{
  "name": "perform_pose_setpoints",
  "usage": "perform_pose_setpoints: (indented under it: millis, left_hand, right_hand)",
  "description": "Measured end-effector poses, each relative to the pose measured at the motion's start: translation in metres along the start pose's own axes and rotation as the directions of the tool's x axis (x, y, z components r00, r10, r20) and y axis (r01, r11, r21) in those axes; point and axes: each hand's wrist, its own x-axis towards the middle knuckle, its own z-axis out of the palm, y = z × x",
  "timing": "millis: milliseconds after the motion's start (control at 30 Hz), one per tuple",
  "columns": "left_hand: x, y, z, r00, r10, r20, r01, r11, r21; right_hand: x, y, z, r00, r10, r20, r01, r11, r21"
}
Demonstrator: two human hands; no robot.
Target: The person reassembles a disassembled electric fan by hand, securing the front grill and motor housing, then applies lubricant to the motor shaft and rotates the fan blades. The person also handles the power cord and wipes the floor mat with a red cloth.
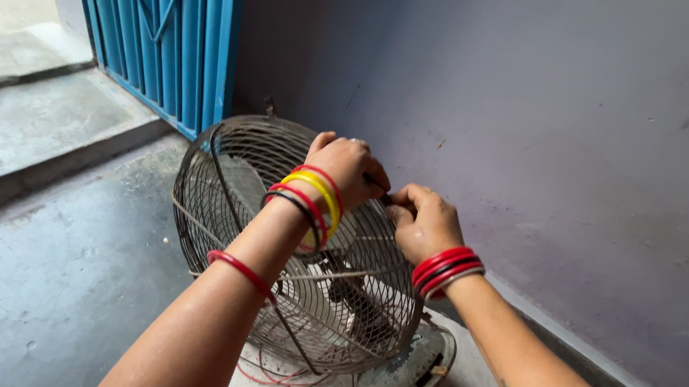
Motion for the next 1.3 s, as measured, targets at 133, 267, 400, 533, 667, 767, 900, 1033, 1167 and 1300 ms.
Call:
perform_pose_setpoints:
  millis: [133,267,400,533,667,767,900,1033,1167,1300]
  left_hand:
    - [-0.024,-0.003,0.0,0.98,0.163,-0.112,-0.163,0.987,0.01]
    - [-0.059,-0.003,-0.005,0.933,0.273,-0.233,-0.256,0.962,0.099]
    - [-0.086,0.002,-0.017,0.912,0.335,-0.239,-0.29,0.935,0.203]
    - [-0.109,0.008,-0.021,0.913,0.304,-0.27,-0.262,0.948,0.182]
    - [-0.122,0.007,-0.016,0.892,0.306,-0.332,-0.237,0.943,0.233]
    - [-0.128,0.006,-0.01,0.873,0.319,-0.37,-0.233,0.938,0.258]
    - [-0.125,0.008,-0.007,0.864,0.326,-0.383,-0.228,0.932,0.281]
    - [-0.115,0.013,-0.002,0.889,0.271,-0.369,-0.165,0.941,0.294]
    - [-0.113,0.013,-0.002,0.878,0.271,-0.394,-0.16,0.943,0.292]
    - [-0.123,0.011,-0.004,0.881,0.273,-0.387,-0.169,0.945,0.281]
  right_hand:
    - [-0.016,0.007,-0.002,0.998,-0.063,0.002,0.062,0.99,0.125]
    - [-0.022,0.008,0.0,0.999,-0.031,0.033,0.024,0.982,0.188]
    - [-0.032,0.002,0.0,0.997,-0.068,0.024,0.063,0.98,0.191]
    - [-0.044,-0.007,-0.007,0.984,0.015,0.178,-0.067,0.954,0.293]
    - [-0.037,-0.012,-0.021,0.907,0.048,0.418,-0.248,0.863,0.44]
    - [-0.031,-0.013,-0.027,0.875,0.018,0.485,-0.249,0.874,0.418]
    - [-0.023,-0.011,-0.037,0.881,0.066,0.469,-0.219,0.934,0.281]
    - [-0.007,-0.008,-0.053,0.91,-0.129,0.393,-0.036,0.922,0.387]
    - [-0.006,-0.005,-0.043,0.909,-0.095,0.406,-0.066,0.928,0.366]
    - [-0.015,-0.006,-0.031,0.853,-0.014,0.522,-0.205,0.911,0.359]
